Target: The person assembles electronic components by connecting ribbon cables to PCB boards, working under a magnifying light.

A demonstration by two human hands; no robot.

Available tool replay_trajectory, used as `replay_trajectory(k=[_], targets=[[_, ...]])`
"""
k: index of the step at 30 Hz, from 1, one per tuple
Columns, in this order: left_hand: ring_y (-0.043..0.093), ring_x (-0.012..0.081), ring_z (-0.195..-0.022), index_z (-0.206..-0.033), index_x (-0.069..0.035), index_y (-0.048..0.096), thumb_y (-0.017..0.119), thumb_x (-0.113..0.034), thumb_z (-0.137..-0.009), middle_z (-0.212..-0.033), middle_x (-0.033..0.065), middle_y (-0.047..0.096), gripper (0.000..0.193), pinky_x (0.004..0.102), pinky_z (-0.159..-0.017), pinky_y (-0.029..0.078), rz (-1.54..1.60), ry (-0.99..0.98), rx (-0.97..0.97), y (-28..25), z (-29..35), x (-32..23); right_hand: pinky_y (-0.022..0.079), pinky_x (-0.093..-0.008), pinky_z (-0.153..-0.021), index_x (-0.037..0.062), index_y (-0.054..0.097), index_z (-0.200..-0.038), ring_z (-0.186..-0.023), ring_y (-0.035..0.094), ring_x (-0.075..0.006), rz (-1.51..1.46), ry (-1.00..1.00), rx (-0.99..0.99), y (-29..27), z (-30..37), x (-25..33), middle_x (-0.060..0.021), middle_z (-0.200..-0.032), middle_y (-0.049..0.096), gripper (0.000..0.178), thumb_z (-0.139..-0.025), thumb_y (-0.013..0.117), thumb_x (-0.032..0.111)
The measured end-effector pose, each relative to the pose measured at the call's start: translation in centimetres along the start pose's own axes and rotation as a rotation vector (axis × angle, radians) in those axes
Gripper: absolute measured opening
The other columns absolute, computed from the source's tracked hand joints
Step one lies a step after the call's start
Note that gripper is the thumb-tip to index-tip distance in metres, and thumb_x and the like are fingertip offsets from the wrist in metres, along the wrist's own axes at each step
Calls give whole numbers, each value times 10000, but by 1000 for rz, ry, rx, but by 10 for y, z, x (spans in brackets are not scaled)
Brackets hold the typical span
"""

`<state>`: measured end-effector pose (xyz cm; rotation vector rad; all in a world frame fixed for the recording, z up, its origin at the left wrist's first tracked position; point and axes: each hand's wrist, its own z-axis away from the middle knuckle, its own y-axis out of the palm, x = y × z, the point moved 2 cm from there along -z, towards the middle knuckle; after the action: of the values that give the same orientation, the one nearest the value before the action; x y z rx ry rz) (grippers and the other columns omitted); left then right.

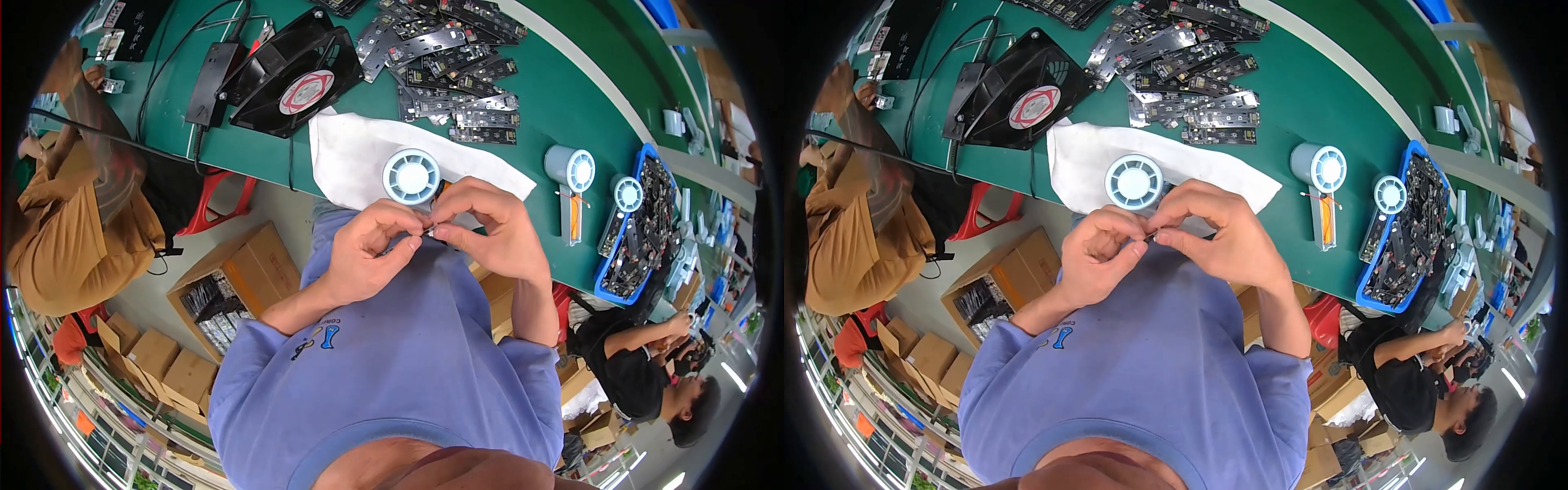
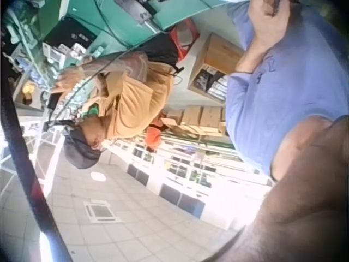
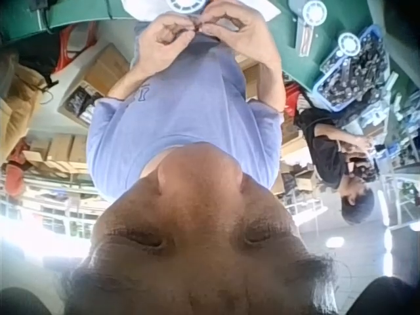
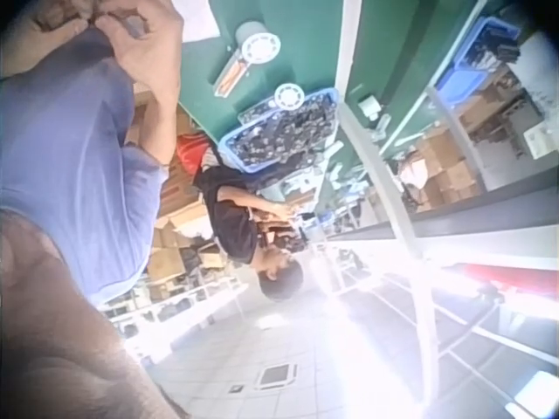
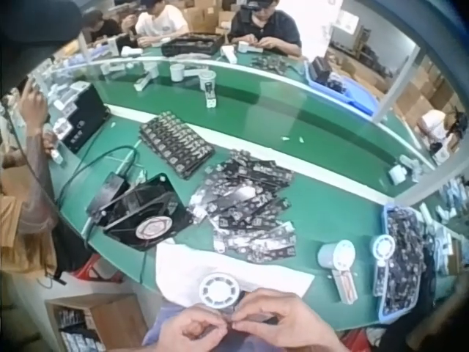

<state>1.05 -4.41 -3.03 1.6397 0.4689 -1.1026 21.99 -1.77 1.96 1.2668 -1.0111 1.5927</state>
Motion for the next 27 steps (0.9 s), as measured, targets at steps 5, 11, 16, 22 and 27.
replay_trajectory(k=[5, 11, 16, 22, 27], targets=[[636, 205, -1211, -1173, 25, 572, 603, 160, -976, -1185, 126, 618, 240, 362, -1068, 517, 75, -41, 5, -2, -4, -2, 577, -326, -885, -39, 743, -1066, -1012, 690, -203, -177, 2, 151, -4, -8, -5, -133, -1108, 688, 227, -864, 779, -135], [644, 202, -1151, -1094, -30, 506, 627, 159, -958, -1064, 86, 619, 263, 359, -1014, 520, 100, -74, 3, -2, -11, -4, 572, -309, -833, -48, 731, -1023, -972, 688, -180, -292, 69, 176, -7, -13, -8, -124, -1076, 695, 185, -863, 795, -114], [646, 197, -1092, -1059, -61, 467, 636, 169, -941, -973, 68, 608, 309, 351, -969, 522, 55, -97, -1, -1, -13, -6, 558, -292, -803, -49, 727, -1012, -946, 683, -167, -210, 60, 222, -10, -15, -4, -112, -1049, 697, 165, -870, 793, -101], [624, 186, -1204, -1125, -30, 499, 610, 153, -969, -1077, 84, 631, 264, 335, -1038, 502, 142, -76, 10, -2, -9, -1, 572, -305, -821, -33, 723, -1028, -950, 697, -158, 27, 30, 4, 0, -6, 9, -107, -1050, 711, 150, -896, 790, -58], [622, 206, -1237, -1181, -10, 509, 596, 137, -992, -1115, 120, 644, 255, 347, -1073, 503, 66, -43, -99, 6, -4, -4, 606, -347, -895, -28, 536, -1147, -1032, 724, -172, 41, 245, -310, 26, 47, 7, -134, -1080, 714, 317, -953, 781, 19]])
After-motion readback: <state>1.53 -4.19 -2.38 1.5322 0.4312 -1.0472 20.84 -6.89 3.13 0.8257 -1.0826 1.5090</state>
